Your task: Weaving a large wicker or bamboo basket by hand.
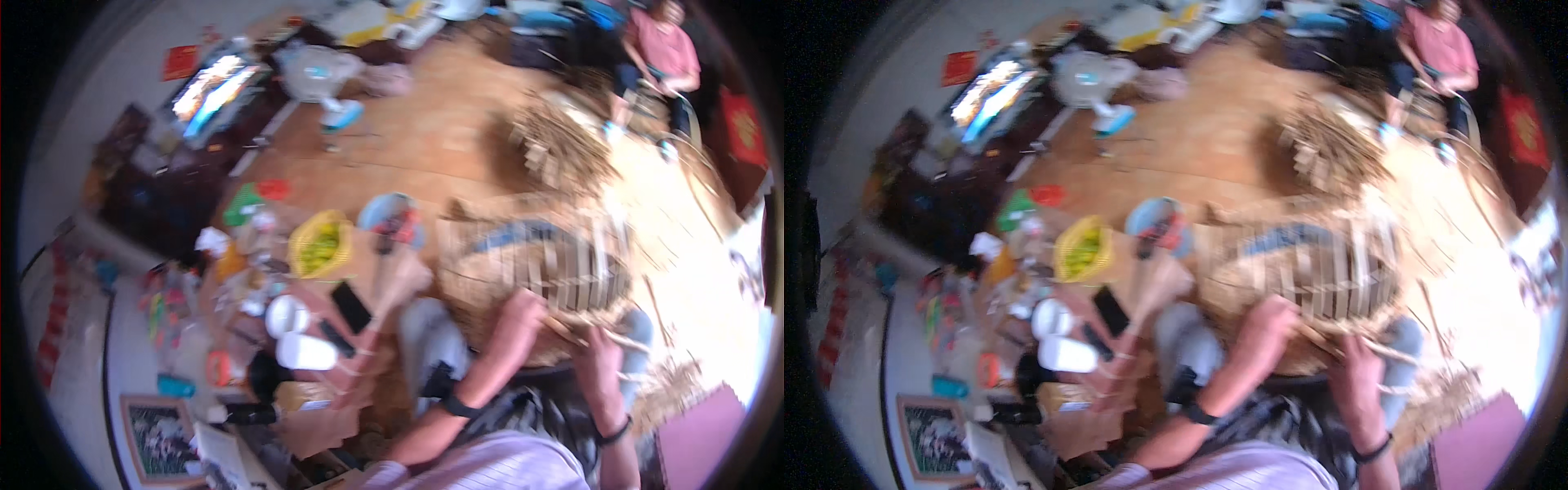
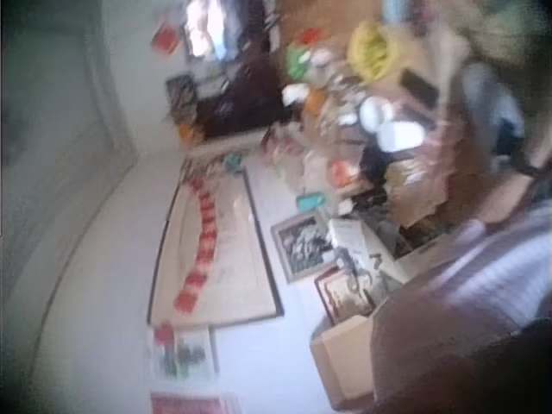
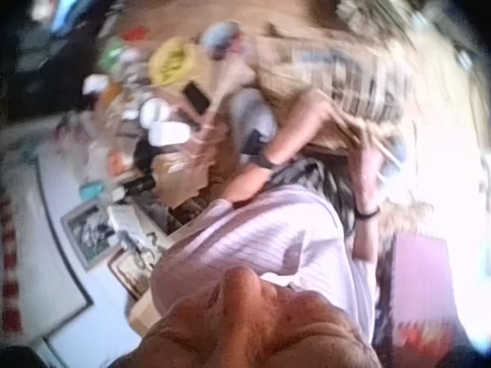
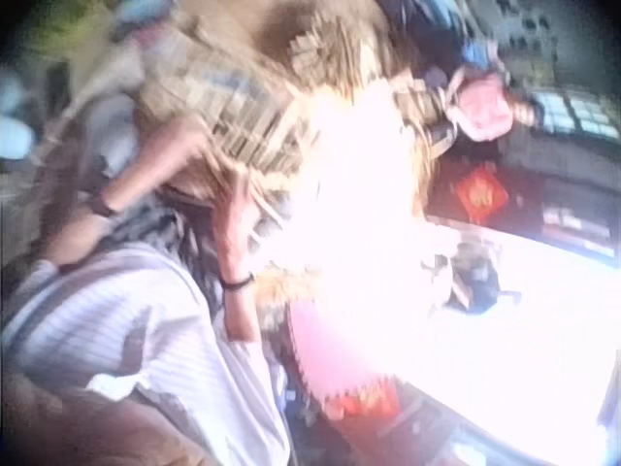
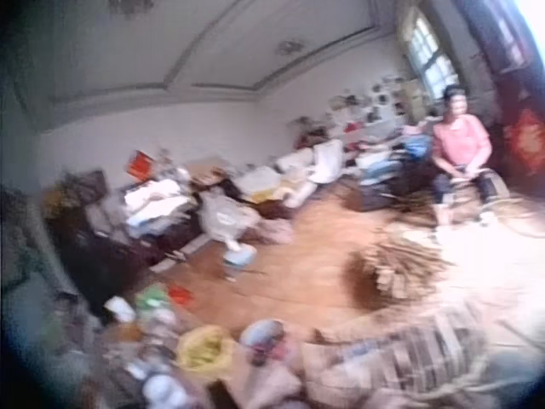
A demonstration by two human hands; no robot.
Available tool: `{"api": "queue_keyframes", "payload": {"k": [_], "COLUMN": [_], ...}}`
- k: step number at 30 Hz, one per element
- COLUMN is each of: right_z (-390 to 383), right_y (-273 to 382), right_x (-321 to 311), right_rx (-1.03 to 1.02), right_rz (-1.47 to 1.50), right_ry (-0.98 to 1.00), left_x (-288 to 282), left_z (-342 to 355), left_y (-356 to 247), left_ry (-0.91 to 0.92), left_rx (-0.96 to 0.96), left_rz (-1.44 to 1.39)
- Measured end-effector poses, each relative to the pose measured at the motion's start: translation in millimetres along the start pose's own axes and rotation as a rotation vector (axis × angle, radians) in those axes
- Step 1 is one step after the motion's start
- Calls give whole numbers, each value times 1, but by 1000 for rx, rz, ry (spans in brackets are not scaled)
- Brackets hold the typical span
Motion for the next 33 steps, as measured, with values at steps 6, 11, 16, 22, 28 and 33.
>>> {"api": "queue_keyframes", "payload": {"k": [6,11,16,22,28,33], "right_z": [28,50,62,59,34,29], "right_y": [28,12,16,26,18,11], "right_x": [-11,7,3,2,10,1], "right_rx": [-106,-147,-206,-244,-164,-104], "right_rz": [50,-44,0,-88,-81,-13], "right_ry": [-100,-21,-9,39,89,9], "left_x": [-45,-17,-17,-20,-21,-22], "left_z": [0,3,2,8,12,11], "left_y": [-19,-15,-13,-14,-20,-21], "left_ry": [-98,53,50,79,149,204], "left_rx": [-8,-47,27,103,45,-51], "left_rz": [235,191,265,305,281,240]}}
Point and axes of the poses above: each hand's wrist, its own z-axis towards the middle knuckle, its own x-axis out of the palm, y = z × x, the point moved 3 cm from there along z, towards the middle knuckle, and after that the axes turned 5 degrees about y, right-handed, at the moved point
